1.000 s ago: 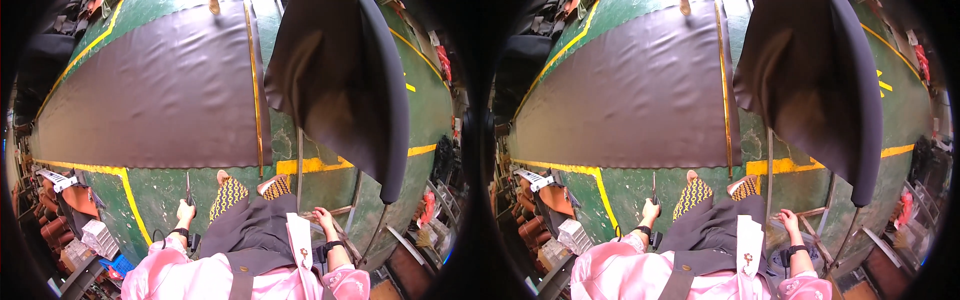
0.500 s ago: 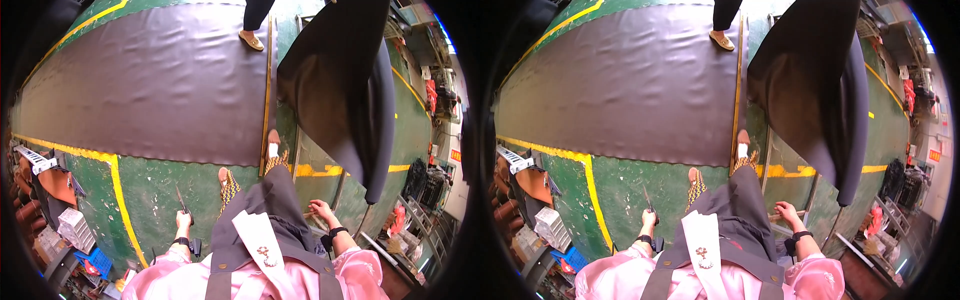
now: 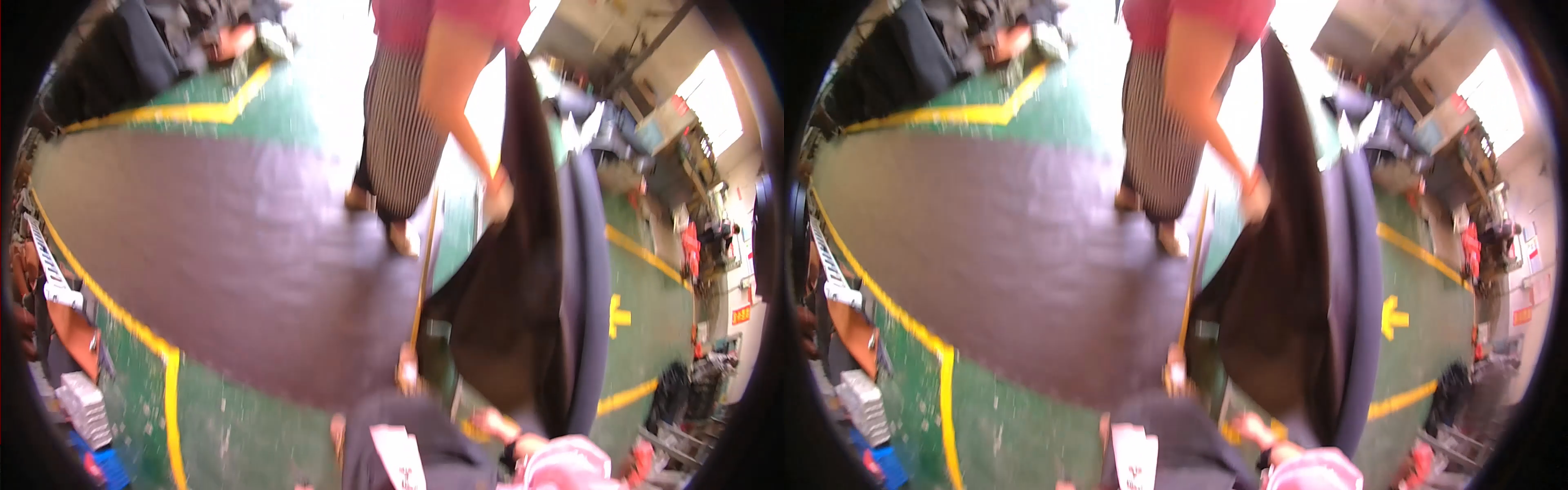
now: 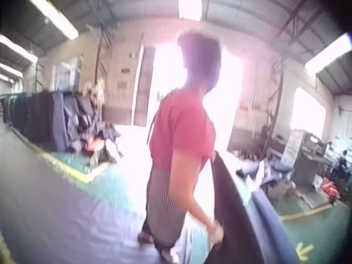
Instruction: Cutting a large black material sheet using a metal guide and scissors, then rolling it up in a factory environment.
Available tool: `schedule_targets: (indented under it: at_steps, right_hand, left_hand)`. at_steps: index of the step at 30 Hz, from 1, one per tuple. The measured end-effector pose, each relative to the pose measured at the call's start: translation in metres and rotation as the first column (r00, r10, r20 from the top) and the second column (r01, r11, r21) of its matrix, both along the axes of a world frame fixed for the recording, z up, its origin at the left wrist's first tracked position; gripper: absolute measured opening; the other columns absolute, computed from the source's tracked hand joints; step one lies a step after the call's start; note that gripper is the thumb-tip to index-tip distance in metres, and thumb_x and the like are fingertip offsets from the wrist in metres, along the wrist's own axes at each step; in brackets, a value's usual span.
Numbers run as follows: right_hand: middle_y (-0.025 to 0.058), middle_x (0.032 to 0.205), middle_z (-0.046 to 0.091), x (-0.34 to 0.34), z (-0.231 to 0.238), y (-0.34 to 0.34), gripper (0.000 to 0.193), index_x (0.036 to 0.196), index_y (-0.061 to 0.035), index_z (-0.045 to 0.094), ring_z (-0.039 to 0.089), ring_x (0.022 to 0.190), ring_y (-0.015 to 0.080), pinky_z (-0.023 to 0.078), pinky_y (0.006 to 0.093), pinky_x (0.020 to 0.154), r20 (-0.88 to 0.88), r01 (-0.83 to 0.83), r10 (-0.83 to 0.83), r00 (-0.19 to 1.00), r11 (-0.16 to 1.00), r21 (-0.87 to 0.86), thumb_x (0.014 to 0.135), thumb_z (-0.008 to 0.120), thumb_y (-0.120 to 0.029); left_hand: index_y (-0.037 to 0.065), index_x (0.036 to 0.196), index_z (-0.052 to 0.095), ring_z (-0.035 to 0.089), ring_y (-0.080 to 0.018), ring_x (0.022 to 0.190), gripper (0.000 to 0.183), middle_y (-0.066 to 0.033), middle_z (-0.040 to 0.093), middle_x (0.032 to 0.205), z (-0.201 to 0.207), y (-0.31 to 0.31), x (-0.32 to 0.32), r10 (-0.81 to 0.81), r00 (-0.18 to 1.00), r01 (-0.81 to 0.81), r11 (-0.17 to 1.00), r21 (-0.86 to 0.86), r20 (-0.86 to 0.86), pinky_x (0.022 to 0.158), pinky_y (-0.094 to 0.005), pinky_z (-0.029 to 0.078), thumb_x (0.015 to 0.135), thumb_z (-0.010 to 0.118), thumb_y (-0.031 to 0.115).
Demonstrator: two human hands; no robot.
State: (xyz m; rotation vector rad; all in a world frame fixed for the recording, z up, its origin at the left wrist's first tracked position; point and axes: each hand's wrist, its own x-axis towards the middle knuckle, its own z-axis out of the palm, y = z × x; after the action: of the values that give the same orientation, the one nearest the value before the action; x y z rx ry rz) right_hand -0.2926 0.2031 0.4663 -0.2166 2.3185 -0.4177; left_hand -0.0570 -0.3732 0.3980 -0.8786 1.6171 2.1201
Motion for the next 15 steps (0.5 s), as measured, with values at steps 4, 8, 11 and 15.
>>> schedule_targets:
  at_steps: [4,8,11,15]
  right_hand:
    - [0.0092,0.094,0.065,-0.052,0.044,-0.053,0.032,0.109,-0.0025,0.057,0.063,0.084,0.0141,0.049,0.0259,0.075,0.555,0.565,-0.445,0.703,0.823,-0.055,0.084,0.052,-0.021]
    - [0.0086,0.094,0.064,-0.071,0.062,-0.042,0.028,0.111,-0.0022,0.055,0.061,0.083,0.0150,0.050,0.0250,0.071,0.523,0.774,-0.634,0.569,0.628,-0.081,0.087,0.050,-0.015]
    - [0.0086,0.093,0.064,-0.074,0.074,-0.051,0.028,0.111,-0.0018,0.055,0.060,0.076,0.0141,0.050,0.0248,0.068,0.482,0.801,-0.675,0.558,0.589,-0.103,0.087,0.051,-0.015]
    - [0.0061,0.095,0.064,-0.058,0.057,-0.046,0.028,0.112,-0.0056,0.055,0.061,0.078,0.0134,0.049,0.0250,0.067,0.513,0.778,-0.633,0.580,0.618,-0.117,0.086,0.050,-0.015]
  left_hand:
    - [-0.005,0.091,0.057,0.062,-0.0278,0.073,0.023,-0.0155,0.063,0.077,-0.034,-0.016,-0.160,0.009,0.992,-0.031,0.984,-0.178,-0.122,0.061,-0.0385,0.048,0.077,0.050,0.012]
    - [-0.004,0.091,0.059,0.061,-0.0273,0.069,0.024,-0.0156,0.063,0.076,-0.028,-0.028,-0.218,-0.086,0.990,0.051,0.953,-0.297,-0.107,0.059,-0.0381,0.047,0.078,0.051,0.015]
    - [-0.003,0.090,0.060,0.060,-0.0269,0.067,0.025,-0.0156,0.062,0.074,-0.019,-0.034,-0.205,-0.086,0.995,0.056,0.914,-0.403,-0.056,0.057,-0.0379,0.046,0.079,0.052,0.017]
    - [-0.002,0.089,0.061,0.060,-0.0264,0.063,0.026,-0.0157,0.062,0.073,0.019,-0.036,-0.154,-0.047,0.998,0.066,0.841,-0.536,0.049,0.054,-0.0375,0.045,0.080,0.053,0.020]
